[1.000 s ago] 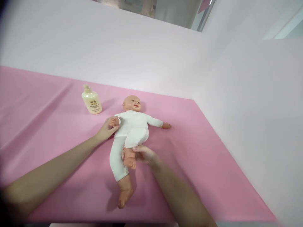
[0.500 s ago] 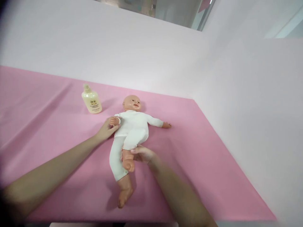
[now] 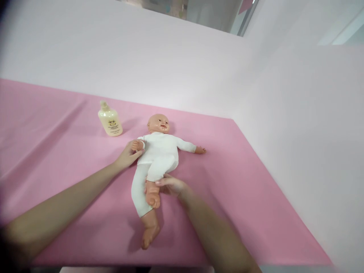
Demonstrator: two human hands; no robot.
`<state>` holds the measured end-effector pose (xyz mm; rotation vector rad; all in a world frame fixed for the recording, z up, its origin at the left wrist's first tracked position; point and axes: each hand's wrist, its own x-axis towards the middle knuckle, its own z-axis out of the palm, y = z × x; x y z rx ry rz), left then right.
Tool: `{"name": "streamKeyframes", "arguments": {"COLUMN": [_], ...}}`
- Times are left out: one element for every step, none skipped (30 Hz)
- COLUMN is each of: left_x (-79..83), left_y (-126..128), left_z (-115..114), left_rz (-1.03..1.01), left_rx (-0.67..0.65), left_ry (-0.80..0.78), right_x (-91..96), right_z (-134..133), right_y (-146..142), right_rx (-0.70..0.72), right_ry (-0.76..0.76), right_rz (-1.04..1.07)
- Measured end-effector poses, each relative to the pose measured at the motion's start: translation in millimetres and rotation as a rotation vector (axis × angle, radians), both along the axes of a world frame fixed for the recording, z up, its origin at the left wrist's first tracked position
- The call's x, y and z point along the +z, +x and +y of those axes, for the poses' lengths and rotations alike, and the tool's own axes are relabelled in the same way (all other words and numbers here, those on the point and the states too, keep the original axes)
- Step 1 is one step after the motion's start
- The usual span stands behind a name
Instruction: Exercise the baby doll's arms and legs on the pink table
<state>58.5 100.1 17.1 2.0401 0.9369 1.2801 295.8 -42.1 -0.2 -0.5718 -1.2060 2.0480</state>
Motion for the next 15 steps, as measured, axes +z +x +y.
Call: {"name": "streamKeyframes", "arguments": {"left_x": [-0.1,-0.2,-0.4,-0.6,-0.9,-1.2,-1.4,-1.7,-1.9,-2.2,-2.4,-2.5,-2.7,-2.9,-3.1], "left_y": [0,0,0,0,-1,-1,-1,-1,-1,-1,-1,-1,-1,-1,0], "left_z": [0,0,0,0,1,1,1,1,1,1,1,1,1,1,1], "left_rz": [0.0,0.001,0.003,0.004,0.005,0.004,0.003,0.002,0.001,-0.001,-0.003,-0.005,-0.006,-0.007,-0.008], "left_rx": [0.001,0.002,0.004,0.007,0.011,0.016,0.019,0.021,0.023,0.023,0.024,0.024,0.023,0.021,0.018], "left_ry": [0.002,0.001,-0.004,-0.009,-0.015,-0.018,-0.02,-0.021,-0.021,-0.022,-0.022,-0.022,-0.021,-0.017,-0.014], "right_x": [2.3,4.7,7.1,9.3,11.2,12.6,13.5,14.1,14.3,14.3,14.3,14.3,14.5,14.9,15.3], "right_z": [-1,-3,-4,-5,-6,-6,-6,-6,-6,-6,-6,-6,-7,-7,-7], "right_y": [0,-1,-1,-2,-2,-2,-3,-3,-3,-3,-3,-3,-3,-3,-3], "right_rx": [-0.008,-0.018,-0.029,-0.037,-0.041,-0.042,-0.039,-0.033,-0.03,-0.029,-0.026,-0.026,-0.03,-0.033,-0.035], "right_ry": [-0.006,-0.012,-0.017,-0.019,-0.021,-0.02,-0.02,-0.018,-0.019,-0.019,-0.019,-0.02,-0.022,-0.025,-0.028], "right_rz": [-0.004,-0.01,-0.019,-0.029,-0.038,-0.045,-0.048,-0.047,-0.045,-0.044,-0.045,-0.047,-0.05,-0.052,-0.055]}}
